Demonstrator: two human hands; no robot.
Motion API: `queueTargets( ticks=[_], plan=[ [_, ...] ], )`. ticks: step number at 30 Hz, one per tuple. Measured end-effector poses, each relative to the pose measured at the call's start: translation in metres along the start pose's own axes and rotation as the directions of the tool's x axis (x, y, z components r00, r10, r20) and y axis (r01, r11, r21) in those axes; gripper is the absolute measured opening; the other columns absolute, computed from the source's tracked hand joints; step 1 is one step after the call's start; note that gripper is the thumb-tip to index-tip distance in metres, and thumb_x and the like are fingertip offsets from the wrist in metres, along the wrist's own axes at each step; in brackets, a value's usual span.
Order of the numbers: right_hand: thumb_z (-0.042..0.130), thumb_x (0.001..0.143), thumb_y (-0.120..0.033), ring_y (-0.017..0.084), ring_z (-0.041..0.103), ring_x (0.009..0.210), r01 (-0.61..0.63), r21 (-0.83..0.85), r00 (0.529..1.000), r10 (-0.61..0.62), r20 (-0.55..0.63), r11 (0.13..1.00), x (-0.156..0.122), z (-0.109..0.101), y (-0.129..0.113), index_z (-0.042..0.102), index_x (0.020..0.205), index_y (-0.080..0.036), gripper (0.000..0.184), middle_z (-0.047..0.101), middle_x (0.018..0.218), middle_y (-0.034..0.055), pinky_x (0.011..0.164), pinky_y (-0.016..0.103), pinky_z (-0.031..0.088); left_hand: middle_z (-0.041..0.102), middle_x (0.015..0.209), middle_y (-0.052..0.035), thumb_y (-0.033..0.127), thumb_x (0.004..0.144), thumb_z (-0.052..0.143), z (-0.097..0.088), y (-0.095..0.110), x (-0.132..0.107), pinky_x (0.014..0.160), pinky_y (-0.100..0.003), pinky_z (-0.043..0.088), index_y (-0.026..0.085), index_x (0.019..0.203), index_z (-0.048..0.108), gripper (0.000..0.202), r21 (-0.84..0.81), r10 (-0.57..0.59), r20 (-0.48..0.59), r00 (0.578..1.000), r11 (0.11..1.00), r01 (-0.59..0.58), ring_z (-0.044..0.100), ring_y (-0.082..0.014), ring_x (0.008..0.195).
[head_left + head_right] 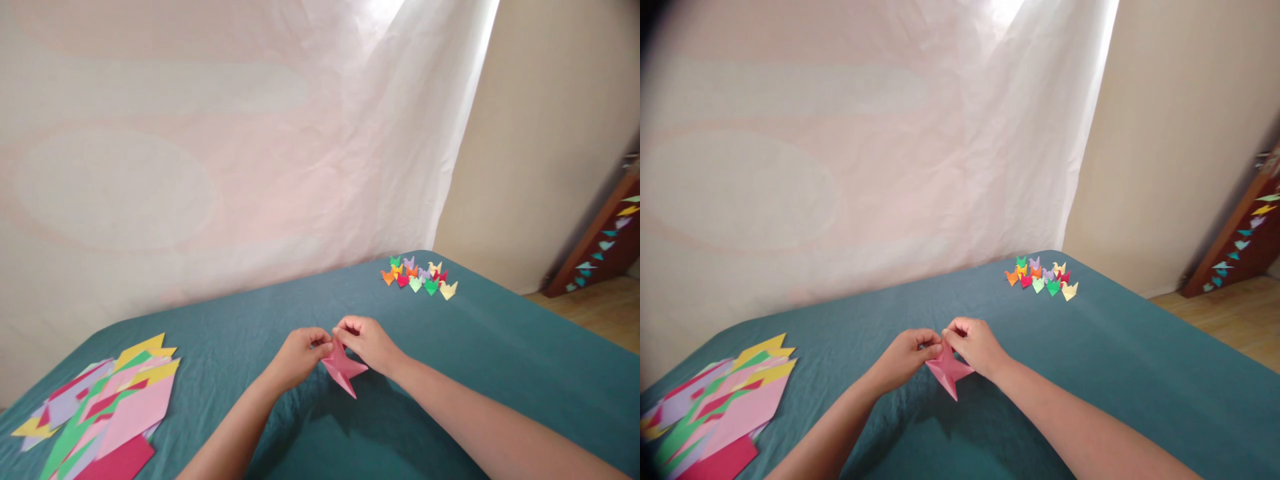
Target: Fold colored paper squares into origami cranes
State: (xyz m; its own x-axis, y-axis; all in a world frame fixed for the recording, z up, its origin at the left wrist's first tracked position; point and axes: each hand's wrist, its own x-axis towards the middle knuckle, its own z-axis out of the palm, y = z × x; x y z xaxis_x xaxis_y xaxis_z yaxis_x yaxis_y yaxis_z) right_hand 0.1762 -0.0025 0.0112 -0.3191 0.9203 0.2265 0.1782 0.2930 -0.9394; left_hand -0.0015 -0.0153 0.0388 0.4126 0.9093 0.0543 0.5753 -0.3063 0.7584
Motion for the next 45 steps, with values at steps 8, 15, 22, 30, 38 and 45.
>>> queueTargets(
  ticks=[8,15,22,30,38,45],
  plan=[
    [0.063,0.077,-0.033,0.013,0.057,0.066,-0.04,0.14,0.998,0.033,0.057,0.989,0.003,-0.001,0.001,0.066,0.087,-0.016,0.02,0.067,0.076,0.0022,0.062,0.024,0.043,0.061,0.066,0.0009,0.029,0.078,0.048,-0.006,0.0,0.0,0.062,-0.021,0.037,0.017,0.069,0.065,0.023,-0.038,-0.016,-0.034,0.999,0.999,0.015,0.053,-0.0146,0.065],
    [0.063,0.076,-0.03,0.012,0.056,0.062,-0.059,0.177,0.997,0.05,0.054,0.983,0.002,0.001,0.001,0.068,0.082,-0.016,0.016,0.067,0.074,0.0013,0.059,0.023,0.042,0.057,0.063,0.0016,0.031,0.076,0.049,-0.007,0.003,0.0,0.061,-0.02,0.036,0.016,0.064,0.061,0.022,-0.074,-0.043,-0.04,0.998,0.996,0.04,0.049,-0.0142,0.063],
    [0.062,0.075,-0.027,0.013,0.058,0.066,-0.044,0.216,0.998,0.033,0.054,0.975,0.001,0.0,-0.003,0.066,0.079,-0.017,0.011,0.066,0.073,0.0012,0.064,0.025,0.045,0.056,0.063,0.0022,0.027,0.077,0.048,-0.008,0.004,0.0,0.062,-0.021,0.037,0.016,0.065,0.061,0.021,-0.142,-0.024,-0.001,1.0,0.99,0.024,0.05,-0.0131,0.062],
    [0.059,0.076,-0.024,0.013,0.057,0.063,-0.021,0.152,0.999,0.017,0.028,0.988,0.001,0.0,-0.005,0.066,0.078,-0.017,0.01,0.066,0.071,0.001,0.061,0.024,0.043,0.06,0.066,0.0011,0.03,0.076,0.054,-0.008,0.002,0.0,0.062,-0.021,0.038,0.015,0.07,0.064,0.02,-0.231,-0.076,0.006,0.997,0.97,0.076,0.052,-0.0132,0.063],
    [0.056,0.079,-0.024,0.013,0.057,0.064,0.01,0.034,1.0,-0.009,-0.013,0.999,-0.002,0.0,-0.006,0.066,0.081,-0.017,0.013,0.067,0.075,0.0017,0.059,0.022,0.041,0.059,0.067,-0.0002,0.037,0.077,0.06,-0.003,-0.007,0.003,0.061,-0.021,0.037,0.013,0.075,0.064,0.024,-0.355,-0.108,0.027,0.994,0.928,0.11,0.05,-0.0117,0.061],
    [0.054,0.081,-0.025,0.012,0.056,0.064,0.015,-0.009,1.0,-0.015,-0.018,1.0,-0.003,0.003,-0.006,0.065,0.082,-0.016,0.014,0.066,0.073,0.001,0.059,0.021,0.041,0.06,0.069,0.0,0.03,0.078,0.057,-0.007,-0.004,0.001,0.064,-0.022,0.038,0.013,0.075,0.065,0.02,-0.29,-0.05,0.035,0.998,0.955,0.058,0.051,-0.0127,0.066]
  ],
)
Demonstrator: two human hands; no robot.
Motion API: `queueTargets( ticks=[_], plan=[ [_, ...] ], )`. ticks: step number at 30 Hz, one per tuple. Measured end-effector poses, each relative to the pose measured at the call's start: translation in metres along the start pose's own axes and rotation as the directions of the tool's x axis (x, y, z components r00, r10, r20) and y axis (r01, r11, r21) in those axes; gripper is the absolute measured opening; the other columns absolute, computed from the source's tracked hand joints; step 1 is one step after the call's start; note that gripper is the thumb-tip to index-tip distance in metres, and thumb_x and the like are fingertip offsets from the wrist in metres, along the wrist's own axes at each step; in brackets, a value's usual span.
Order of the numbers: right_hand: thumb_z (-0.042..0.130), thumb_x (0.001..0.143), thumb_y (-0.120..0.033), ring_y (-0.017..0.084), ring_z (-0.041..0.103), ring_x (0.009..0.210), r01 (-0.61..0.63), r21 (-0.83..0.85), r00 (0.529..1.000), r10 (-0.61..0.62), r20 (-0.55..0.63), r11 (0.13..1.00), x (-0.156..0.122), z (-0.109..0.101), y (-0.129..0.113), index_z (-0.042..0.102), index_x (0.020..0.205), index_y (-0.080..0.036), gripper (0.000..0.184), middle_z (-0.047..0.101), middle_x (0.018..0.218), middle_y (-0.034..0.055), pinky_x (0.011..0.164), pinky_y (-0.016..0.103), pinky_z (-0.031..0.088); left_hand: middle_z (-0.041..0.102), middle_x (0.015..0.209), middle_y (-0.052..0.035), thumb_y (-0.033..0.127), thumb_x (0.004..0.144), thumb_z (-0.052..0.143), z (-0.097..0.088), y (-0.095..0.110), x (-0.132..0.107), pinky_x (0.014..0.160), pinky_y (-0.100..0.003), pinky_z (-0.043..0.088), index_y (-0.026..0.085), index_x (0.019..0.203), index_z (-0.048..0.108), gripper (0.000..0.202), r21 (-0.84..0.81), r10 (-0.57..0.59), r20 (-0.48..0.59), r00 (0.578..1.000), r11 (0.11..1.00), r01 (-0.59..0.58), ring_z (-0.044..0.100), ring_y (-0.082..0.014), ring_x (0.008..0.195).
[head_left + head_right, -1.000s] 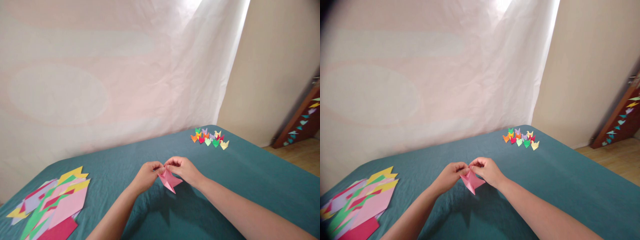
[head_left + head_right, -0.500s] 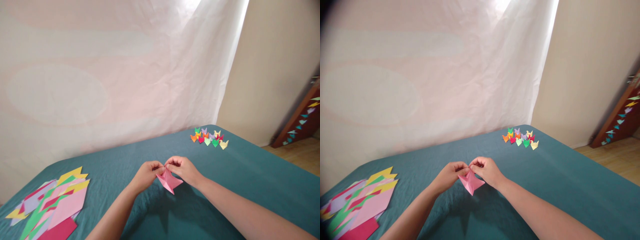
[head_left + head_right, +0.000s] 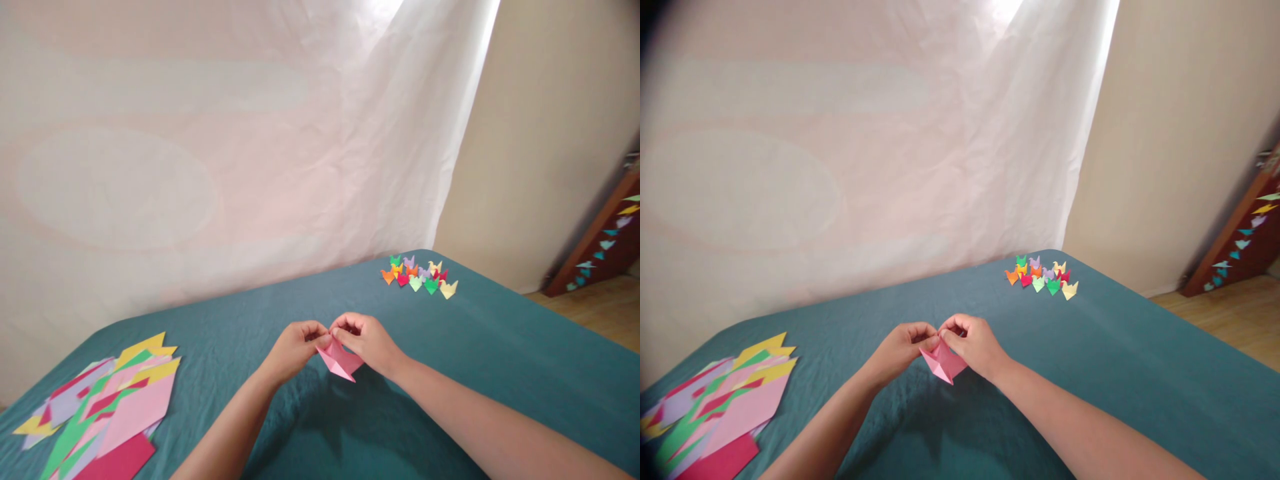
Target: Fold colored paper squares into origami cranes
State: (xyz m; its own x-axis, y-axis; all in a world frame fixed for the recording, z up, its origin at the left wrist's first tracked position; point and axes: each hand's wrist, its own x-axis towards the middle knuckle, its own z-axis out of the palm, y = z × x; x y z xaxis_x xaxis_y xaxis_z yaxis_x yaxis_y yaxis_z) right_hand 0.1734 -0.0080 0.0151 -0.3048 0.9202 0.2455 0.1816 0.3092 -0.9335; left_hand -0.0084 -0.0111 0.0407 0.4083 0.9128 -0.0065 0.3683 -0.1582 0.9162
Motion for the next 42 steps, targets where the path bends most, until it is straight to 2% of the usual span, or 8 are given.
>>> queueTargets(
  ticks=[12,18,22,28,37,39,42],
  plan=[
    [0.054,0.081,-0.027,0.011,0.054,0.061,0.006,0.005,0.999,-0.006,-0.036,1.0,0.001,0.001,0.004,0.063,0.078,-0.016,0.015,0.062,0.068,-0.0008,0.058,0.021,0.041,0.056,0.067,0.0017,0.024,0.079,0.05,0.002,-0.004,0.002,0.065,-0.021,0.037,0.015,0.072,0.062,0.017,0.157,0.084,-0.024,0.996,0.984,-0.079,0.051,-0.0129,0.067],
    [0.056,0.081,-0.028,0.011,0.055,0.063,-0.013,0.079,0.999,0.01,0.036,0.997,0.001,0.0,0.001,0.063,0.081,-0.016,0.014,0.064,0.072,0.0004,0.06,0.021,0.042,0.056,0.065,0.002,0.024,0.079,0.05,0.002,-0.001,0.001,0.063,-0.021,0.036,0.015,0.07,0.061,0.016,0.217,0.073,-0.056,0.996,0.974,-0.059,0.05,-0.0126,0.065],
    [0.06,0.077,-0.024,0.011,0.054,0.062,-0.034,0.049,0.999,0.032,0.033,0.998,0.001,0.001,0.002,0.063,0.081,-0.016,0.01,0.064,0.072,0.0004,0.057,0.02,0.041,0.058,0.065,0.002,0.023,0.078,0.05,0.003,0.001,0.001,0.063,-0.02,0.036,0.016,0.068,0.061,0.017,0.274,0.08,-0.072,0.994,0.96,-0.058,0.051,-0.0125,0.065],
    [0.057,0.079,-0.024,0.01,0.053,0.061,-0.019,0.022,1.0,0.019,0.016,1.0,0.002,0.002,0.008,0.062,0.08,-0.016,0.009,0.063,0.071,-0.0005,0.057,0.02,0.04,0.061,0.066,0.0015,0.022,0.079,0.048,0.006,0.004,-0.001,0.064,-0.02,0.037,0.016,0.069,0.063,0.018,0.325,0.094,-0.085,0.992,0.944,-0.062,0.054,-0.0128,0.066],
    [0.055,0.079,-0.024,0.011,0.053,0.06,0.002,-0.021,1.0,-0.002,-0.007,1.0,0.001,0.003,0.008,0.063,0.075,-0.016,0.012,0.061,0.066,-0.0015,0.057,0.02,0.04,0.062,0.068,0.0013,0.02,0.077,0.05,0.008,0.003,0.0,0.065,-0.02,0.037,0.016,0.069,0.063,0.016,0.352,0.138,-0.062,0.988,0.93,-0.108,0.055,-0.0127,0.068],
    [0.055,0.081,-0.027,0.011,0.055,0.062,0.003,-0.003,1.0,-0.003,-0.004,1.0,0.002,0.001,0.009,0.064,0.073,-0.015,0.017,0.062,0.066,-0.0007,0.06,0.021,0.041,0.063,0.07,0.0007,0.02,0.077,0.051,0.008,0.0,0.0,0.066,-0.021,0.037,0.016,0.07,0.064,0.015,0.338,0.142,-0.051,0.989,0.934,-0.117,0.055,-0.0132,0.069],
    [0.052,0.084,-0.04,0.012,0.056,0.062,-0.047,0.133,0.998,0.041,0.05,0.99,0.005,-0.002,0.013,0.066,0.076,-0.014,0.03,0.065,0.068,0.0015,0.059,0.022,0.041,0.062,0.069,0.0003,0.024,0.079,0.051,0.005,-0.006,0.003,0.065,-0.022,0.038,0.015,0.071,0.064,0.018,0.273,0.13,-0.07,0.989,0.956,-0.106,0.054,-0.0135,0.067]
  ],
)
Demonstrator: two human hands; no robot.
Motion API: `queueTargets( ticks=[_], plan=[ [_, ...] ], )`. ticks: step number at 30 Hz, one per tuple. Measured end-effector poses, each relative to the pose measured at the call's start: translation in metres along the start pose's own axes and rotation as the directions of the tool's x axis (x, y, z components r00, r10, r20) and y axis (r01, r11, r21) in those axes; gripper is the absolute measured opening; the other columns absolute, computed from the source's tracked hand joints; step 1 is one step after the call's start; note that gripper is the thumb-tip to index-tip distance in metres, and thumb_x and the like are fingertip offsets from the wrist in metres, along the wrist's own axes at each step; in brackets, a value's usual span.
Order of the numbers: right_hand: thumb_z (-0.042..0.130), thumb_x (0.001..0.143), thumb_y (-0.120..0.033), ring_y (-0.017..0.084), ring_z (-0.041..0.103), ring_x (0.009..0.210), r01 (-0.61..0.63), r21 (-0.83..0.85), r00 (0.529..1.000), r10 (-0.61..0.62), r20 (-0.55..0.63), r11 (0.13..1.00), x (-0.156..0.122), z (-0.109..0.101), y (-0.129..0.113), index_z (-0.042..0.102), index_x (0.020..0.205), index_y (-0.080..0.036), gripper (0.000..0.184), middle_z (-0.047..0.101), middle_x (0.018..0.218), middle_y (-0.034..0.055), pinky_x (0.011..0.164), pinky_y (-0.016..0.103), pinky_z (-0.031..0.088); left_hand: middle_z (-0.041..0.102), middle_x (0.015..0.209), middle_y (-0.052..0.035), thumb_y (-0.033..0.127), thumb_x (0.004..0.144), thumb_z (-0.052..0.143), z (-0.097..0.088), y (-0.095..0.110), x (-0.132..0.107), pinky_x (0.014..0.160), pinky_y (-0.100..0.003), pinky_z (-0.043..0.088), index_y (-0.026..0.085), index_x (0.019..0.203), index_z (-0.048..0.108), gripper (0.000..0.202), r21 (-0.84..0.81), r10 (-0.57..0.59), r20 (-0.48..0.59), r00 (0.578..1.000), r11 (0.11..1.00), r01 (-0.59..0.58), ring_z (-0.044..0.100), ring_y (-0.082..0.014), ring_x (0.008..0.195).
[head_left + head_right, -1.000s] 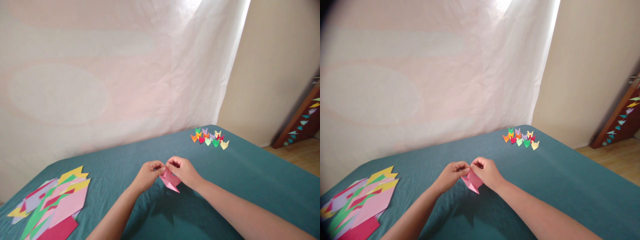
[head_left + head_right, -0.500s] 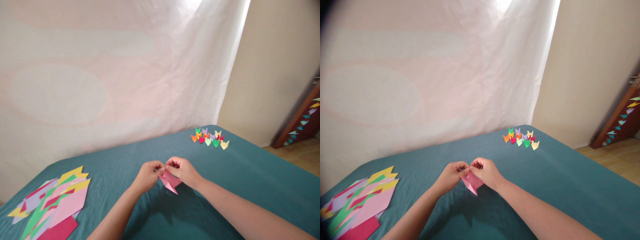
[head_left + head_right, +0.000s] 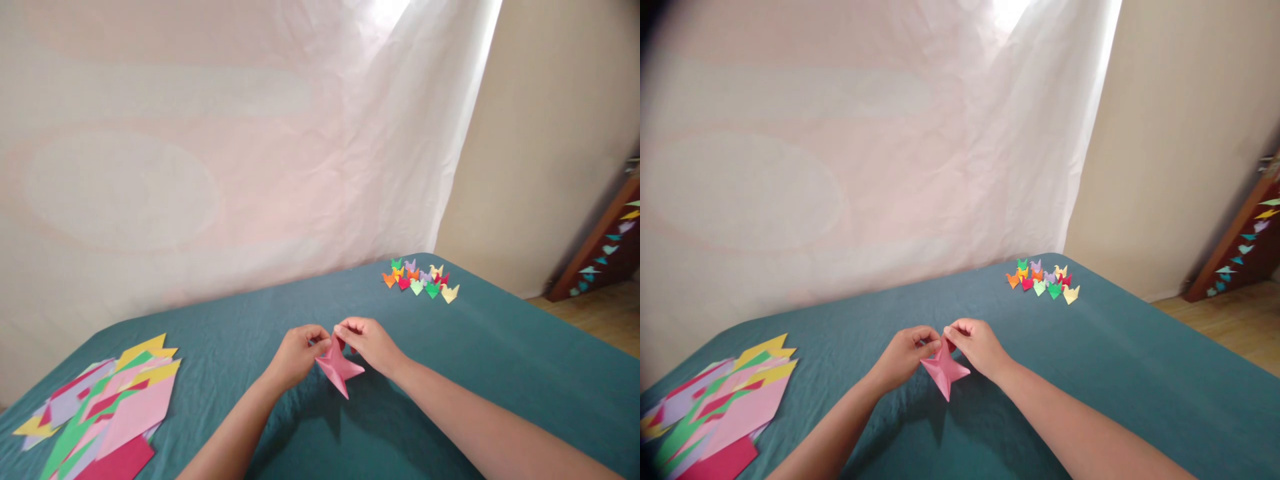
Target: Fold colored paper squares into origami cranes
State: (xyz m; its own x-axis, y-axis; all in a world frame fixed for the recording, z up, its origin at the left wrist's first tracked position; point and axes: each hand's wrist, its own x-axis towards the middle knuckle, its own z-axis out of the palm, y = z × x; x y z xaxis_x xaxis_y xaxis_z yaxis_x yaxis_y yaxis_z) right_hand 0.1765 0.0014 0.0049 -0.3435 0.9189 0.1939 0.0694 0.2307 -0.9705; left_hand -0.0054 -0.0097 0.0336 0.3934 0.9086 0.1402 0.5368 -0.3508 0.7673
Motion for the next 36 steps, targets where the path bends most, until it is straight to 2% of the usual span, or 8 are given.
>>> queueTargets(
  ticks=[4,7,9,13,20,23,30,36],
  plan=[
    [0.057,0.079,-0.052,0.012,0.055,0.063,-0.113,0.18,0.993,0.102,0.067,0.977,0.003,-0.006,0.009,0.069,0.081,-0.014,0.04,0.066,0.072,0.0028,0.06,0.023,0.042,0.061,0.067,0.0,0.035,0.08,0.053,-0.005,-0.011,0.003,0.063,-0.022,0.039,0.014,0.071,0.063,0.025,-0.155,-0.08,-0.051,0.995,0.985,0.071,0.053,-0.0133,0.064],
    [0.063,0.073,-0.054,0.01,0.05,0.054,-0.238,0.227,0.968,0.212,0.132,0.944,0.004,-0.008,0.011,0.068,0.076,-0.014,0.041,0.062,0.064,0.0006,0.053,0.021,0.039,0.061,0.069,-0.0004,0.036,0.08,0.055,-0.007,-0.016,0.004,0.064,-0.022,0.04,0.014,0.073,0.062,0.025,-0.25,-0.118,-0.031,0.993,0.962,0.106,0.053,-0.013,0.065],
    [0.063,0.074,-0.053,0.01,0.05,0.054,-0.257,0.255,0.963,0.225,0.15,0.932,0.004,-0.008,0.008,0.068,0.08,-0.014,0.04,0.062,0.065,0.0006,0.051,0.02,0.039,0.062,0.07,-0.001,0.035,0.079,0.057,-0.007,-0.018,0.004,0.065,-0.022,0.041,0.013,0.074,0.062,0.022,-0.29,-0.112,-0.016,0.994,0.951,0.103,0.055,-0.0133,0.067],
    [0.067,0.075,-0.041,0.012,0.058,0.066,-0.112,0.214,0.992,0.096,0.082,0.97,0.004,-0.001,0.001,0.066,0.091,-0.016,0.03,0.068,0.079,0.003,0.061,0.022,0.044,0.064,0.071,-0.002,0.032,0.078,0.059,-0.003,-0.02,0.005,0.066,-0.023,0.043,0.013,0.076,0.062,0.019,-0.318,-0.123,-0.038,0.992,0.942,0.104,0.057,-0.0141,0.068],
    [0.058,0.077,-0.025,0.016,0.063,0.069,0.034,-0.173,0.983,-0.064,-0.175,0.984,0.001,0.009,0.002,0.066,0.078,-0.017,0.011,0.07,0.075,0.0027,0.066,0.025,0.047,0.064,0.069,-0.0017,0.032,0.075,0.062,0.006,-0.012,0.003,0.061,-0.023,0.044,0.013,0.082,0.061,0.02,-0.418,-0.153,-0.005,0.988,0.898,0.137,0.058,-0.0131,0.063],
    [0.059,0.076,-0.024,0.016,0.064,0.069,0.064,-0.262,0.973,-0.118,-0.196,0.963,0.0,0.009,0.0,0.067,0.076,-0.019,0.01,0.07,0.073,0.0017,0.066,0.025,0.047,0.065,0.066,-0.003,0.035,0.075,0.063,0.008,-0.009,0.003,0.06,-0.024,0.045,0.012,0.08,0.062,0.024,-0.437,-0.174,0.027,0.984,0.884,0.168,0.059,-0.0136,0.06],
    [0.058,0.077,-0.023,0.016,0.065,0.069,0.085,-0.301,0.969,-0.149,-0.197,0.95,-0.002,0.009,-0.006,0.069,0.079,-0.021,0.011,0.071,0.074,0.0014,0.065,0.025,0.048,0.065,0.064,-0.0042,0.045,0.077,0.06,0.008,-0.007,0.003,0.058,-0.024,0.047,0.011,0.081,0.065,0.034,-0.461,-0.186,0.05,0.981,0.867,0.188,0.06,-0.0138,0.058],
    [0.059,0.078,-0.024,0.017,0.065,0.074,0.134,-0.337,0.956,-0.211,-0.204,0.932,-0.002,0.009,-0.004,0.071,0.082,-0.023,0.013,0.072,0.08,0.0021,0.071,0.027,0.049,0.065,0.06,-0.0035,0.039,0.076,0.058,0.01,-0.005,0.004,0.058,-0.024,0.047,0.012,0.071,0.065,0.028,-0.512,-0.217,0.037,0.975,0.834,0.205,0.06,-0.0139,0.055]
  ],
)
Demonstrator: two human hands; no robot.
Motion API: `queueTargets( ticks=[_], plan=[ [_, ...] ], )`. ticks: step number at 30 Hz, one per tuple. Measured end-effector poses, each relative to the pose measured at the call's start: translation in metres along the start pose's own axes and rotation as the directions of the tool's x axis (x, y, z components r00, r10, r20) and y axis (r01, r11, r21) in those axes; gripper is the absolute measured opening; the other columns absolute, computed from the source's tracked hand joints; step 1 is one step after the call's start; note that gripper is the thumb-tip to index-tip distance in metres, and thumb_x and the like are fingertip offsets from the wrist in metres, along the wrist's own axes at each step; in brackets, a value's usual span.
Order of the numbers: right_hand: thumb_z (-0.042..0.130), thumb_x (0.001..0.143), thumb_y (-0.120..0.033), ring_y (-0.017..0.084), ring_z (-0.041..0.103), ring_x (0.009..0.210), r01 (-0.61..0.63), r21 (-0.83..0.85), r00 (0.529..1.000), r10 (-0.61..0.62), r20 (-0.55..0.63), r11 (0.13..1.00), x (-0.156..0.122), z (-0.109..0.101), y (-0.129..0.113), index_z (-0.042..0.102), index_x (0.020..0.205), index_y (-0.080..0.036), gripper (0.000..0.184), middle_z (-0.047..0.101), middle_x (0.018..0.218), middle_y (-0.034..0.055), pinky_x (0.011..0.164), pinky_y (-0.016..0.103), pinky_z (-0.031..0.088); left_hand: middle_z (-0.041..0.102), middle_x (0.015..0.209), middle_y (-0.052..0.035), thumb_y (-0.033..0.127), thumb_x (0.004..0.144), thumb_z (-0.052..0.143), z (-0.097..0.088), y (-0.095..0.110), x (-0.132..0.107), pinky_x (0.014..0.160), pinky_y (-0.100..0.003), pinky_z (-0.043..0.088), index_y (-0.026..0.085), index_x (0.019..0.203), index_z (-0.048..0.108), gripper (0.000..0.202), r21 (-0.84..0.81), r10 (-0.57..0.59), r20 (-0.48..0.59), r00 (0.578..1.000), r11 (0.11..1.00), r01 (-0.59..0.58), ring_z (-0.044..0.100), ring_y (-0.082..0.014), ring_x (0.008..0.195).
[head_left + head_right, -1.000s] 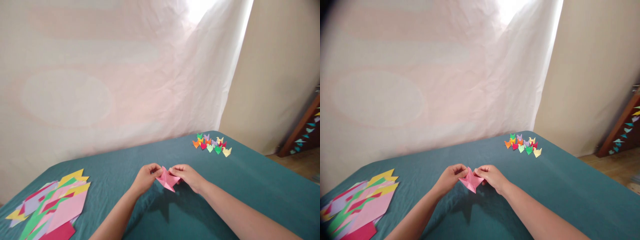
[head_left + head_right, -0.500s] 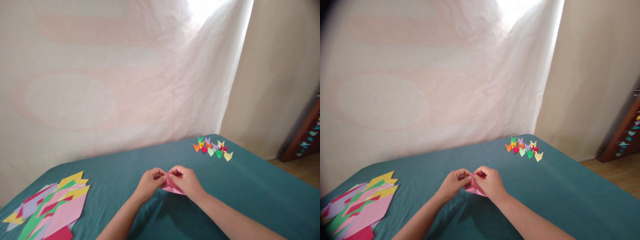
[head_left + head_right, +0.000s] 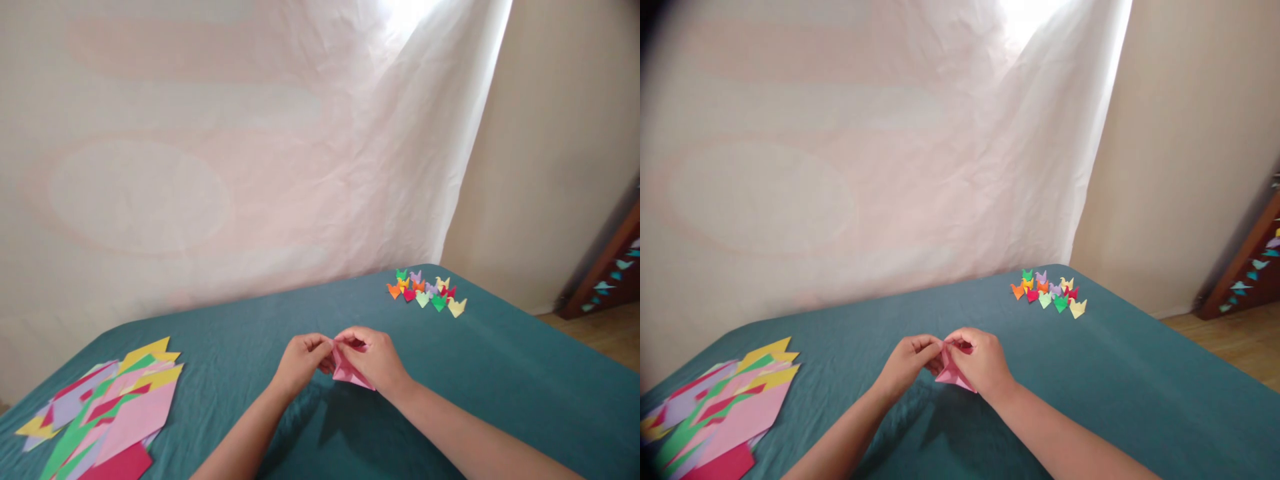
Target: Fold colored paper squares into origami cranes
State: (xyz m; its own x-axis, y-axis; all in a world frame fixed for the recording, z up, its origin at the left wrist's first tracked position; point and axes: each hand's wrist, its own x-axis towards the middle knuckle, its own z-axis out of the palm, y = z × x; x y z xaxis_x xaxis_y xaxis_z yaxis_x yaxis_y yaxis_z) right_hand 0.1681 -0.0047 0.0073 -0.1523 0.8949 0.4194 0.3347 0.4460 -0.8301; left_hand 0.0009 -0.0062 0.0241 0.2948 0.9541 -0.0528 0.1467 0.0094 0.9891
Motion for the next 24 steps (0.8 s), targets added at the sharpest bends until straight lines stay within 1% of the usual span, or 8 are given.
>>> queueTargets(
  ticks=[3,6,14,19,24],
  plan=[
    [0.059,0.078,-0.024,0.018,0.065,0.077,0.037,-0.02,0.999,-0.037,-0.02,0.999,-0.001,0.0,0.0,0.072,0.083,-0.024,0.013,0.072,0.083,0.0026,0.073,0.028,0.049,0.066,0.061,-0.0036,0.034,0.076,0.056,0.0,-0.001,0.001,0.057,-0.024,0.047,0.012,0.072,0.066,0.024,-0.032,-0.006,-0.013,1.0,0.999,0.006,0.06,-0.0134,0.055],
    [0.059,0.08,-0.024,0.019,0.065,0.077,0.07,-0.056,0.997,-0.071,-0.012,0.996,-0.002,-0.001,-0.002,0.073,0.083,-0.025,0.014,0.072,0.083,0.0029,0.073,0.028,0.049,0.065,0.06,-0.0032,0.031,0.075,0.055,0.0,-0.002,0.002,0.057,-0.023,0.047,0.012,0.07,0.066,0.022,-0.042,-0.007,-0.029,1.0,0.999,0.006,0.058,-0.0128,0.054],
    [0.058,0.083,-0.026,0.018,0.065,0.076,0.135,-0.097,0.991,-0.134,0.018,0.986,-0.004,-0.003,-0.003,0.073,0.089,-0.027,0.017,0.071,0.084,0.0036,0.07,0.027,0.049,0.06,0.055,0.0006,0.034,0.073,0.058,0.002,0.0,0.002,0.057,-0.022,0.046,0.013,0.065,0.064,0.023,-0.061,0.003,-0.087,0.996,0.998,-0.009,0.054,-0.0107,0.051],
    [0.055,0.085,-0.023,0.016,0.064,0.075,0.211,-0.143,0.976,-0.199,0.09,0.967,-0.005,-0.006,-0.003,0.072,0.095,-0.027,0.021,0.07,0.086,0.0029,0.07,0.025,0.047,0.062,0.058,-0.001,0.038,0.072,0.061,0.001,-0.001,0.003,0.058,-0.023,0.046,0.012,0.067,0.065,0.026,-0.103,-0.02,-0.063,0.998,0.995,0.013,0.055,-0.0114,0.053],
    [0.053,0.087,-0.025,0.016,0.062,0.077,0.251,-0.211,0.964,-0.224,0.142,0.945,-0.007,-0.01,-0.009,0.071,0.098,-0.029,0.022,0.07,0.088,0.0029,0.073,0.025,0.045,0.063,0.061,-0.0019,0.043,0.073,0.062,-0.003,-0.005,0.004,0.06,-0.024,0.044,0.012,0.069,0.063,0.032,-0.116,-0.017,-0.029,0.999,0.993,0.014,0.056,-0.0117,0.055]
  ],
)
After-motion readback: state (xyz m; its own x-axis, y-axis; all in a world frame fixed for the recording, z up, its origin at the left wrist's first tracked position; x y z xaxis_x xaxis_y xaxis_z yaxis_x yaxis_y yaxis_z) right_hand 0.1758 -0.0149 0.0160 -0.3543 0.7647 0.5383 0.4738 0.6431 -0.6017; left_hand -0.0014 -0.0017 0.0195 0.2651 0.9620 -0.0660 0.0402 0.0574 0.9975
